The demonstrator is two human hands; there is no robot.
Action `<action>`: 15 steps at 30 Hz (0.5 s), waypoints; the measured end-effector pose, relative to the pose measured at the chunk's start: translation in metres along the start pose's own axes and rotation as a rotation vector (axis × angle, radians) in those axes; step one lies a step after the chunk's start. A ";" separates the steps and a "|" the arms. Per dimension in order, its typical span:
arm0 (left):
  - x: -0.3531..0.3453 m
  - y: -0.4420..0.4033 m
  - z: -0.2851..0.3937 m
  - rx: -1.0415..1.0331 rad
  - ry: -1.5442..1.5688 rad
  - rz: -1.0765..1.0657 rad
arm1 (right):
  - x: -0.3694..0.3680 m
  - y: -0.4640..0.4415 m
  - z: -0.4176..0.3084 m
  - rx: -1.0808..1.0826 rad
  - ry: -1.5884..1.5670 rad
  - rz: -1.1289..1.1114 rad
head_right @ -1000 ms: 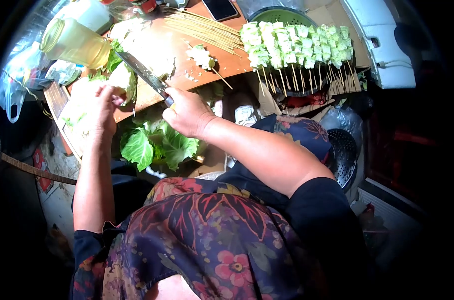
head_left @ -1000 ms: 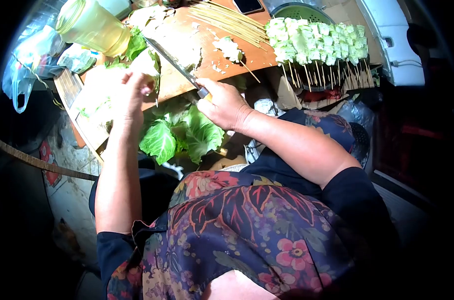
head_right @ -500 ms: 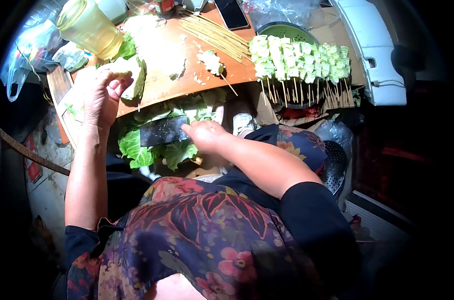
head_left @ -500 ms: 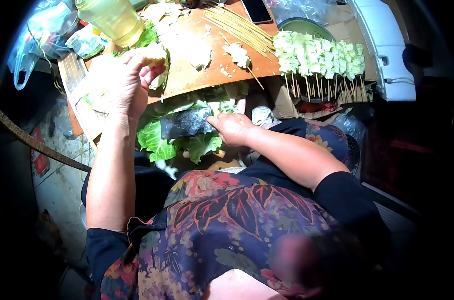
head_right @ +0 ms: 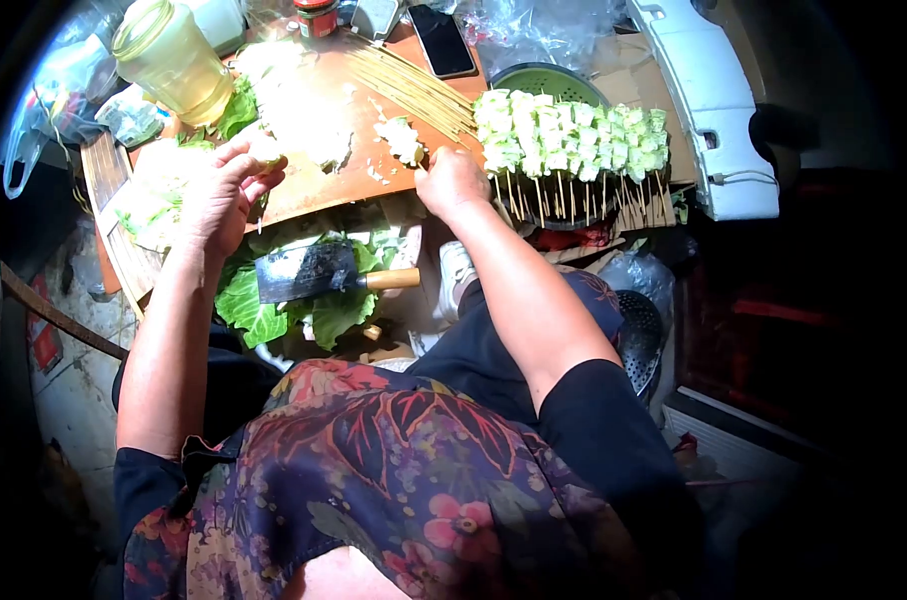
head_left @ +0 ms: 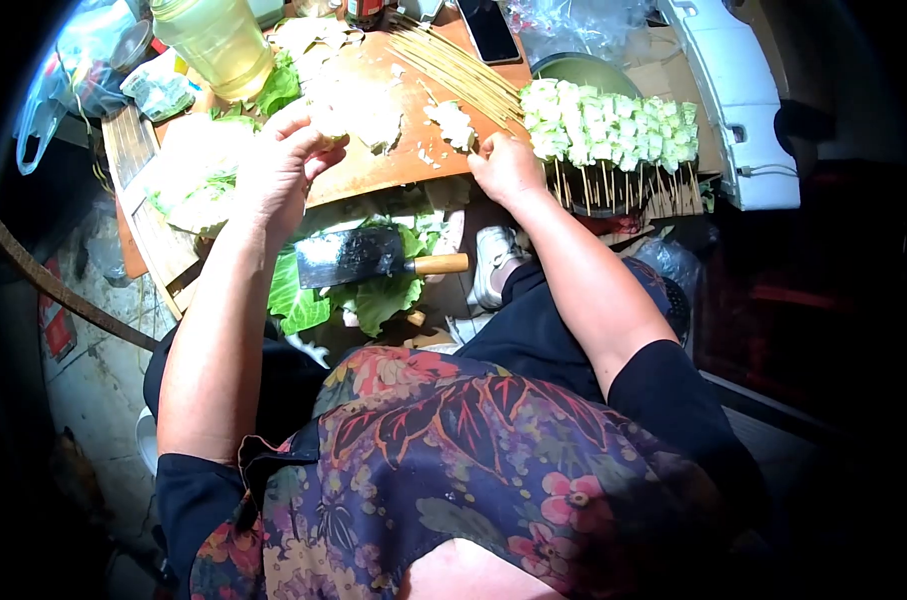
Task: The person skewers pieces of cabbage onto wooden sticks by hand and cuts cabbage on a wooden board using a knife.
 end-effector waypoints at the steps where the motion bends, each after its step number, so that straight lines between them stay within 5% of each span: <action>1: -0.002 0.001 0.000 -0.005 0.004 0.001 | -0.004 -0.001 0.002 0.005 0.003 0.002; 8: 0.010 -0.002 0.004 0.006 -0.020 0.147 | 0.002 0.002 -0.017 0.168 -0.373 0.057; 10: 0.015 -0.003 0.007 -0.026 0.066 0.200 | 0.029 0.024 -0.046 0.370 -0.668 0.028; 15: 0.027 -0.016 0.011 -0.063 0.173 0.206 | 0.062 0.072 -0.083 0.657 -0.674 -0.051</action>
Point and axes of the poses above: each hand's wrist, its own y-axis away from the middle knuckle, its own x-axis out of the back of the hand, z = x × y, the point moved 4 cm from there along -y, towards the middle knuckle, and after that the axes turned 7 degrees about x, right-handed, at the moved point
